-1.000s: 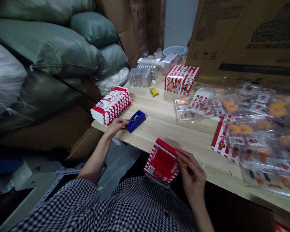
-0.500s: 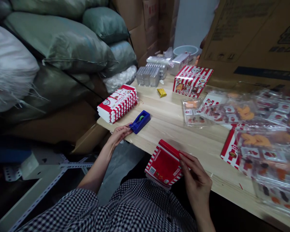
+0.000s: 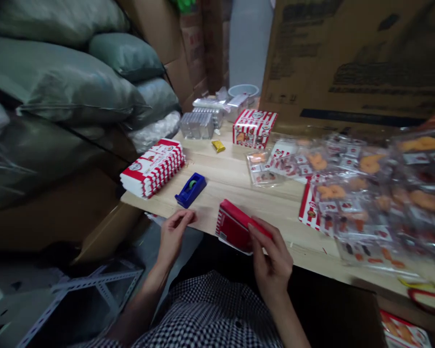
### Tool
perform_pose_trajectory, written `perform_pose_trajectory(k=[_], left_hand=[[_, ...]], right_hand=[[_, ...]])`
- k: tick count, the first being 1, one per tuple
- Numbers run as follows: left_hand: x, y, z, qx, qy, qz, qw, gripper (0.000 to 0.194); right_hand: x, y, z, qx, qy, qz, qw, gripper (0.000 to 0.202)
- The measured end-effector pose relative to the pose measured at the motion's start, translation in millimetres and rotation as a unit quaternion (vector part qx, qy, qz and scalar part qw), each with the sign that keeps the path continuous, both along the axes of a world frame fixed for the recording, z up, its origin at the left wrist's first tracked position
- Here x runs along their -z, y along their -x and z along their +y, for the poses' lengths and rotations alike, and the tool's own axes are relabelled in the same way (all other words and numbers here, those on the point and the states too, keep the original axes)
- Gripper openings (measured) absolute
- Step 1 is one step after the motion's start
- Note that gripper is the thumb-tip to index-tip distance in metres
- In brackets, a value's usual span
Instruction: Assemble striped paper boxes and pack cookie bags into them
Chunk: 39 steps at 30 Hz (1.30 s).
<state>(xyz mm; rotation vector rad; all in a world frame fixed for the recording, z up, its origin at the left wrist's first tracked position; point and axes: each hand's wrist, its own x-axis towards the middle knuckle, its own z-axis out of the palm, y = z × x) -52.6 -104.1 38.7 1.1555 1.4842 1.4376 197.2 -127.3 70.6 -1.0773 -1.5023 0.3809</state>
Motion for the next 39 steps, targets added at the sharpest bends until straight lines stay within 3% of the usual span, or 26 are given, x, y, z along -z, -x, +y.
perform_pose_trajectory(k=[4,7,12,14,17,20,23,26,28,30,32,36,39], left_hand=[[-55.9,-64.2,-13.5,0.118,-0.013,-0.08,0.99,0.016],[-73.7,-89.8,-7.2,0.154,-0.008,-0.141,0.978,0.019],[-67.8,-102.0,8.8,0.164,0.053,-0.232,0.957,0.083],[-64.9,-103.4,11.1,0.161,0.065,-0.238,0.956,0.092],[-62.7,-101.9,13.5,0.171,0.082,-0.195,0.962,0.089],[-59.9,-93.7,19.3,0.159,0.084,-0.042,0.983,0.084],[-58.4,-82.7,27.7,0.104,0.023,0.132,0.986,0.083],[-62.2,-75.4,35.2,0.08,-0.045,0.21,0.973,0.088],[-66.4,-74.2,38.8,0.148,-0.044,0.176,0.972,0.077],[-70.1,-75.0,41.2,0.244,-0.007,0.103,0.964,0.051],[-72.1,-76.7,42.5,0.296,0.031,0.039,0.954,0.033],[-72.1,-80.0,45.1,0.301,0.049,-0.002,0.952,0.031],[-69.9,-86.4,50.2,0.312,0.05,-0.008,0.949,0.03]], right_hand=[[1.7,2.1,2.8,0.005,-0.041,-0.045,0.998,0.047],[5.3,0.9,5.4,0.001,-0.039,-0.058,0.998,0.048],[10.6,1.2,6.3,-0.013,-0.04,-0.049,0.998,0.049],[10.9,2.1,7.2,-0.014,-0.036,-0.029,0.999,0.046],[9.2,1.8,9.6,-0.014,-0.025,-0.008,1.0,0.044],[5.8,-1.3,10.7,-0.032,-0.014,-0.012,0.999,0.046],[2.0,-5.4,9.1,-0.056,-0.007,-0.036,0.998,0.053],[-3.5,-10.0,6.8,-0.085,0.014,-0.061,0.994,0.057],[-9.3,-14.0,6.2,-0.112,0.036,-0.077,0.99,0.058],[-16.7,-19.1,7.1,-0.138,0.057,-0.092,0.985,0.058],[-24.6,-24.9,9.2,-0.162,0.081,-0.107,0.978,0.058],[-34.7,-34.0,14.9,-0.197,0.132,-0.127,0.963,0.053],[-31.8,-34.4,19.0,-0.185,0.137,-0.101,0.968,0.046]])
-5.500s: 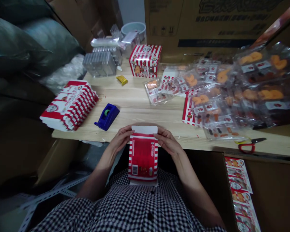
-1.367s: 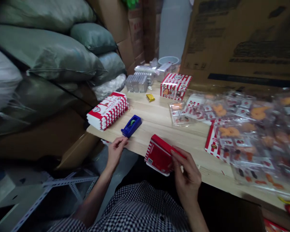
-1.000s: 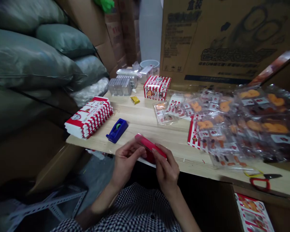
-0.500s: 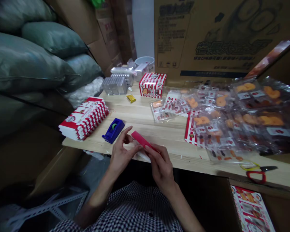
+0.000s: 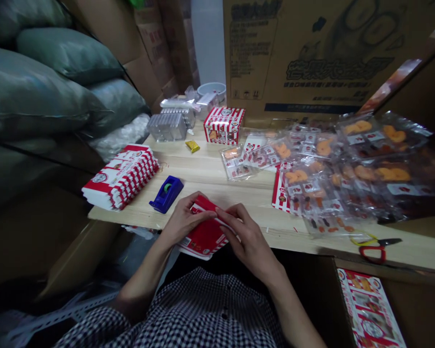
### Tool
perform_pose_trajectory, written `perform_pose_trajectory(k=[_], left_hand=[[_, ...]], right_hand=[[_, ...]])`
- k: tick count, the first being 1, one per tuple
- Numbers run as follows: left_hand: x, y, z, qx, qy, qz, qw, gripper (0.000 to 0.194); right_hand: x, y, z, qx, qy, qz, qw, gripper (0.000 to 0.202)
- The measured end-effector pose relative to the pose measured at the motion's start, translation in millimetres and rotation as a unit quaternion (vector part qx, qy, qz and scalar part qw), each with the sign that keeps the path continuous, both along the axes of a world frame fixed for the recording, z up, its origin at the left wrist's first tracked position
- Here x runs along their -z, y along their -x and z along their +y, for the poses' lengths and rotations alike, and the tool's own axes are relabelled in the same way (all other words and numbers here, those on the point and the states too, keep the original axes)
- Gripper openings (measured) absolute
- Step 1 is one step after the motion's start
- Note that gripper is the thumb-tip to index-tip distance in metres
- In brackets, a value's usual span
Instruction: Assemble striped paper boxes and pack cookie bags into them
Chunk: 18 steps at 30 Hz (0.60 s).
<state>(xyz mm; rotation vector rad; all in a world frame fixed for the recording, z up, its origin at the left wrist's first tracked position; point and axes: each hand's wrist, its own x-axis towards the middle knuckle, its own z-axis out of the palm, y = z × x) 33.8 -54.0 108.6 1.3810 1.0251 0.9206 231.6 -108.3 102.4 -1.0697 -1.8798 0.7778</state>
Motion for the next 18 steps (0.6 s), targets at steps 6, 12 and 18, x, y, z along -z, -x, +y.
perform_pose_trajectory(k=[6,12,18], left_hand=[[13.7,-8.1,25.4,0.076,0.034,-0.039,0.996,0.029],[38.8,28.7,43.9,0.204,0.128,0.026,0.97,0.058],[58.9,35.3,43.9,0.225,0.212,-0.036,0.95,0.054]], right_hand=[[31.4,0.6,4.6,0.155,0.033,0.109,0.981,0.031],[82.9,-24.9,5.3,0.347,0.092,0.308,0.881,0.032],[107.2,-33.3,4.8,0.342,0.185,0.438,0.811,0.044]])
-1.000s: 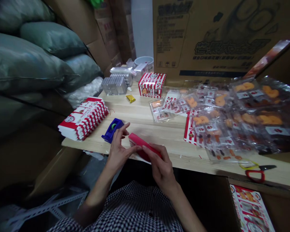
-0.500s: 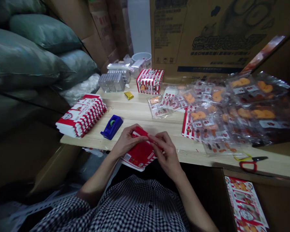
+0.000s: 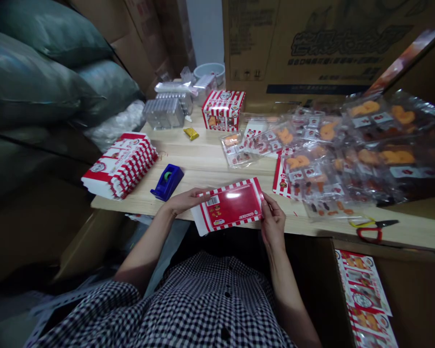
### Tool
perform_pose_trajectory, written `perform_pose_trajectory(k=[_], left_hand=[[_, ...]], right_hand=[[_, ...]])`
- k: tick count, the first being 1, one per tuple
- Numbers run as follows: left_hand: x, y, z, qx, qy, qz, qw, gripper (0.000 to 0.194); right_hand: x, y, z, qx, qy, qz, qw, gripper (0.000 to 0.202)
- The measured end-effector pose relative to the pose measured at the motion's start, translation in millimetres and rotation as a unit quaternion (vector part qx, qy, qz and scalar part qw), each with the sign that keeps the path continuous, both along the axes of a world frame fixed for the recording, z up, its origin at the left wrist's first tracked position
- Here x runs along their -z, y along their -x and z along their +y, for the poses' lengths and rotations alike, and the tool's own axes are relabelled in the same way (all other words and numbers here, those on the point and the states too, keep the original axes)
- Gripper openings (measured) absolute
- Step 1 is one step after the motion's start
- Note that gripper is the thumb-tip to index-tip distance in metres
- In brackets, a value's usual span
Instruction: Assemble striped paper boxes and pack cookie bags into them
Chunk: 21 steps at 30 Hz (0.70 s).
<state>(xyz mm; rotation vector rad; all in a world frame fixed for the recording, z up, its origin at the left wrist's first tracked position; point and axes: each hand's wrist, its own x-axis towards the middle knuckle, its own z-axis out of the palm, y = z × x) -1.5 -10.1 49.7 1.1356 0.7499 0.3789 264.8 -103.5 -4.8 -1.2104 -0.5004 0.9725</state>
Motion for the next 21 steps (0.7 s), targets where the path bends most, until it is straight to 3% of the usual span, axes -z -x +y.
perform_pose_trajectory(k=[3,8,10,14,18,21], left_hand=[[1.3,2.6,2.4,0.009,0.032,-0.021,0.999,0.054],[-2.3,5.3,2.1,0.102,0.08,-0.031,0.991,0.041],[-2.4,1.7,-1.8,0.106,0.08,-0.038,0.99,0.04],[4.5,-9.4,-12.3,0.063,0.076,-0.039,0.994,0.042],[16.0,-17.7,-16.5,0.013,0.063,-0.066,0.996,0.048],[22.5,-21.7,-13.7,-0.005,0.061,-0.081,0.995,0.052]], right_hand=[[-2.0,-4.1,0.4,-0.024,-0.015,-0.025,0.999,0.043],[-12.5,-19.5,2.2,-0.042,-0.058,-0.161,0.984,0.035],[-16.8,-25.1,4.7,-0.052,-0.062,-0.183,0.98,0.035],[-22.3,-26.7,11.9,-0.059,-0.044,-0.108,0.991,0.035],[-25.0,-10.8,7.5,-0.031,-0.021,0.014,0.999,0.058],[-25.0,8.9,-5.9,-0.111,0.015,0.089,0.99,0.069]])
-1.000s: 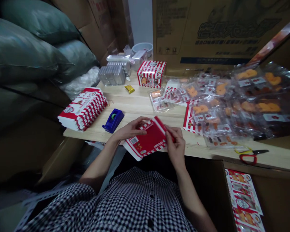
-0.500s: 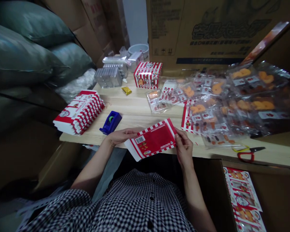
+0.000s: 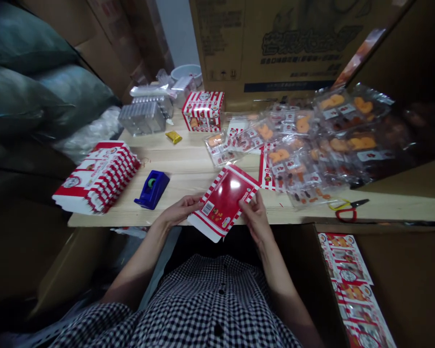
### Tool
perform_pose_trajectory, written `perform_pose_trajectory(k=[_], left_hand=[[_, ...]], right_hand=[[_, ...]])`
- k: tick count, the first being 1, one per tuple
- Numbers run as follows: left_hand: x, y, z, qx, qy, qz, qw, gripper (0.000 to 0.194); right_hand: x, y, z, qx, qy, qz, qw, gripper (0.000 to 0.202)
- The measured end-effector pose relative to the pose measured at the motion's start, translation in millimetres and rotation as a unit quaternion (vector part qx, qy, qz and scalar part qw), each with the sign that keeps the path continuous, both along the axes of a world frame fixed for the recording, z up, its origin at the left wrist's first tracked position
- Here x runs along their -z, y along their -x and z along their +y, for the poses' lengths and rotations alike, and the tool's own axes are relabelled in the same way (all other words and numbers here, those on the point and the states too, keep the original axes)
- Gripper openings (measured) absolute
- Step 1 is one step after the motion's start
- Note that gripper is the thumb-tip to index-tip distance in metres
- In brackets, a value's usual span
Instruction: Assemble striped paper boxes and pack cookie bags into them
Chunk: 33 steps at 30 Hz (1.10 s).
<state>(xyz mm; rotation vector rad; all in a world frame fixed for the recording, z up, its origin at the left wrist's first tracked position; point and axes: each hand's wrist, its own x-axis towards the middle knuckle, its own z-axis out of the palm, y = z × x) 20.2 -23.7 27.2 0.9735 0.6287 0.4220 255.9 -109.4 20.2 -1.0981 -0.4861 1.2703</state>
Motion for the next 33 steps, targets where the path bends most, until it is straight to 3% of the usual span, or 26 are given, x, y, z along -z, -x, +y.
perform_pose_trajectory(k=[3,7,10,13,17,20,22,24,26,28,30,33], left_hand=[[4.2,-3.9,3.9,-0.004,0.003,0.003,1.0,0.053],[12.3,-9.3,9.5,-0.01,-0.028,0.036,0.999,0.053],[24.0,-12.2,24.6,-0.021,-0.128,0.111,0.985,0.055],[35.5,-12.4,55.9,-0.029,-0.265,0.225,0.937,0.052],[40.4,-20.9,108.6,-0.078,-0.348,0.302,0.884,0.044],[41.2,-47.7,145.1,-0.112,-0.414,0.341,0.836,0.073],[44.5,-72.9,162.9,-0.073,-0.496,0.393,0.771,0.098],[50.1,-97.0,173.5,-0.021,-0.567,0.443,0.694,0.103],[55.8,-114.2,177.8,-0.009,-0.597,0.463,0.655,0.087],[58.4,-121.5,178.8,-0.024,-0.606,0.463,0.647,0.064],[55.1,-118.6,179.8,-0.034,-0.615,0.463,0.637,0.049],[37.7,-98.4,181.4,-0.056,-0.624,0.463,0.627,0.041]], right_hand=[[3.9,16.1,-8.5,-0.04,0.022,0.042,0.998,0.066],[17.8,23.2,-3.2,0.003,0.024,0.079,0.997,0.061],[34.4,26.6,3.8,0.01,0.059,0.088,0.994,0.058],[51.6,33.4,5.6,-0.017,0.074,0.113,0.991,0.05],[59.3,38.8,1.0,-0.056,0.07,0.16,0.983,0.057],[51.1,32.4,1.1,-0.092,0.092,0.176,0.976,0.065],[43.6,23.9,2.8,-0.142,0.112,0.152,0.972,0.065],[38.2,15.4,3.2,-0.189,0.13,0.101,0.968,0.06],[36.6,9.3,1.1,-0.208,0.137,0.049,0.967,0.055],[38.4,6.4,-2.9,-0.208,0.132,0.02,0.969,0.053],[41.2,5.7,-7.5,-0.2,0.122,0.009,0.972,0.054],[40.1,5.1,-12.2,-0.191,0.107,-0.005,0.976,0.054]])
